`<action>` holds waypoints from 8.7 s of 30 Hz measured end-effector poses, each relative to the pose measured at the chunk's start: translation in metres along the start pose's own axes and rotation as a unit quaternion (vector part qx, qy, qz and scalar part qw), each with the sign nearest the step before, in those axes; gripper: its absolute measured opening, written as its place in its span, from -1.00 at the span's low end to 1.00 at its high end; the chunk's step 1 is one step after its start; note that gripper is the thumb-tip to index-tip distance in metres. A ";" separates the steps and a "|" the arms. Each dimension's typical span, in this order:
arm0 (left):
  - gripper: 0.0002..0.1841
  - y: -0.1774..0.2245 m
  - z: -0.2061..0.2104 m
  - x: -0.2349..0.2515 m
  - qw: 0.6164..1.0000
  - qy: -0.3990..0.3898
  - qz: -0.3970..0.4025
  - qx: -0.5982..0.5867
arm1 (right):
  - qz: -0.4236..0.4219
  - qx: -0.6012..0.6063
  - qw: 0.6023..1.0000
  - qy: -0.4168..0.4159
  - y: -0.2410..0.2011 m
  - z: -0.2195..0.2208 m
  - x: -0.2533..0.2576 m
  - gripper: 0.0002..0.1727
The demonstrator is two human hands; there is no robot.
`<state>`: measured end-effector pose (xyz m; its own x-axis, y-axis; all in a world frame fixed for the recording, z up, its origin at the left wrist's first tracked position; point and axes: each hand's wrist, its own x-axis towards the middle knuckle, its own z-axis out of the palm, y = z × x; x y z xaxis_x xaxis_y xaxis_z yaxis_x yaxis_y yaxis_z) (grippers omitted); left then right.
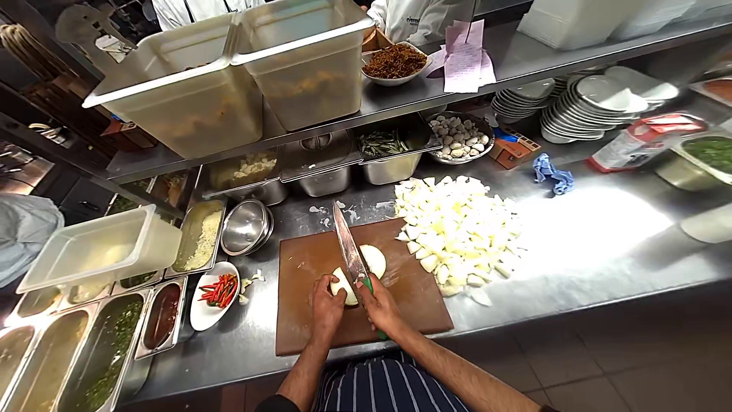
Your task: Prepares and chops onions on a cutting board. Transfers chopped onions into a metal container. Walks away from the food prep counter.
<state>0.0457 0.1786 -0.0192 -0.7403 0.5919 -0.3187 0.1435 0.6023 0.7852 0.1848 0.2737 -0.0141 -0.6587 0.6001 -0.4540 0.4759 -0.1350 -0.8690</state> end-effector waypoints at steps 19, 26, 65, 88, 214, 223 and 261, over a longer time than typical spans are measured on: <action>-0.52 0.003 0.004 0.001 0.970 -0.034 -0.073 -0.231 | -0.093 -0.225 0.969 0.041 0.013 0.010 0.009 -0.51; -0.39 -0.005 -0.014 -0.004 0.998 0.009 -0.062 0.008 | -0.074 -0.186 0.976 0.082 0.014 -0.010 0.018 -0.51; -0.51 -0.024 -0.066 -0.007 0.955 -0.198 0.047 0.217 | 0.000 -0.488 0.862 -0.134 -0.024 0.005 -0.039 -0.56; -0.38 -0.038 -0.074 -0.052 0.958 -0.113 0.022 0.263 | -0.068 -0.443 0.878 -0.167 -0.030 -0.005 -0.036 -0.55; -0.32 0.073 0.030 0.046 0.882 -0.120 0.340 0.302 | 0.050 -0.199 0.967 -0.155 0.072 -0.186 -0.181 -0.54; -0.36 0.139 0.050 0.095 0.755 -0.345 0.351 0.433 | -0.047 -0.265 0.921 -0.282 0.042 -0.083 -0.072 -0.51; -0.25 0.033 -0.022 -0.024 0.793 -0.106 -0.156 -0.580 | -0.148 -0.303 0.941 0.020 -0.027 -0.003 0.001 -0.51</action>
<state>0.0538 0.1722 0.0267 -0.4761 0.6622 -0.5786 -0.8159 -0.0872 0.5715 0.1729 0.2811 0.0096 -0.7982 0.5711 -0.1915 0.5278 0.5099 -0.6792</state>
